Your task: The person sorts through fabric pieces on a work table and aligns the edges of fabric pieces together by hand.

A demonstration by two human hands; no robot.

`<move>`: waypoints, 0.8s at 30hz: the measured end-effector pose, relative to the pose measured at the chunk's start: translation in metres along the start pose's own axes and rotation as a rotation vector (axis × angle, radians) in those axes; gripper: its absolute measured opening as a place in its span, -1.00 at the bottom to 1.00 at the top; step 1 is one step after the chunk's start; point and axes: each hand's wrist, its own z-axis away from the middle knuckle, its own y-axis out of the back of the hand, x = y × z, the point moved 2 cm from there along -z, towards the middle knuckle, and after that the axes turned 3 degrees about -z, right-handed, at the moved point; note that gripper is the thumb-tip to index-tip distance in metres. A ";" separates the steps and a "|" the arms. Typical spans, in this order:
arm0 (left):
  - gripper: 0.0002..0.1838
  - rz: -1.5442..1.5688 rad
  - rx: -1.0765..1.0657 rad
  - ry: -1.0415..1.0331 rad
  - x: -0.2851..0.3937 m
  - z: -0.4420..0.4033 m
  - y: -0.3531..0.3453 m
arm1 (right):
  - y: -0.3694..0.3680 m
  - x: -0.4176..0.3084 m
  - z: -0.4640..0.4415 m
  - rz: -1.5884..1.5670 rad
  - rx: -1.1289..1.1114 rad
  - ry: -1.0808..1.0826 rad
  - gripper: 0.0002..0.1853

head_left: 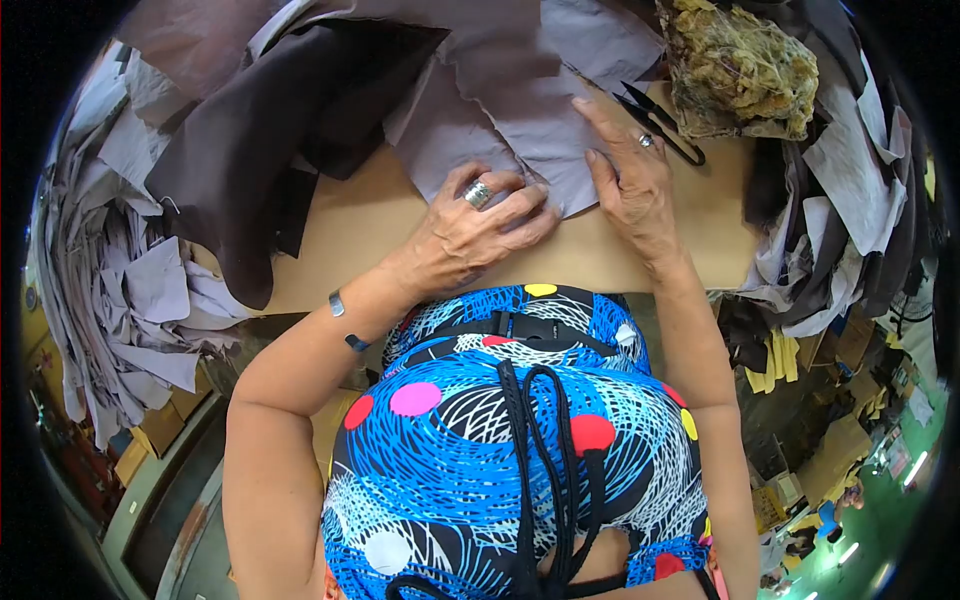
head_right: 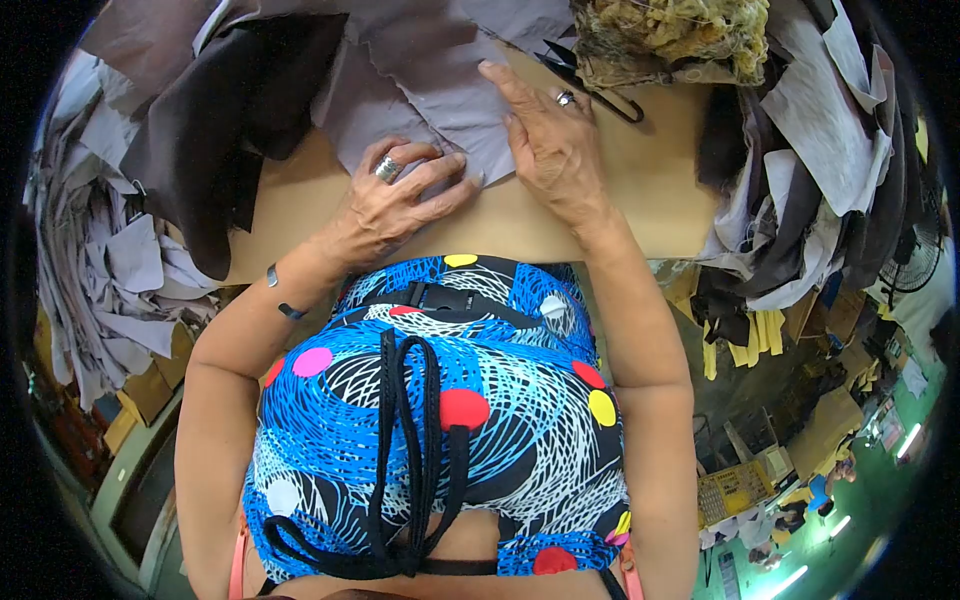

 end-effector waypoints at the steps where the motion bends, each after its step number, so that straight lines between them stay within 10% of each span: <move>1: -0.48 -0.005 -0.002 -0.001 0.000 0.000 0.000 | 0.000 0.000 0.000 0.007 0.002 0.002 -0.37; 24: -0.53 0.021 0.062 0.119 0.007 -0.001 -0.010 | 0.005 -0.005 -0.017 -0.007 -0.048 -0.125 -0.40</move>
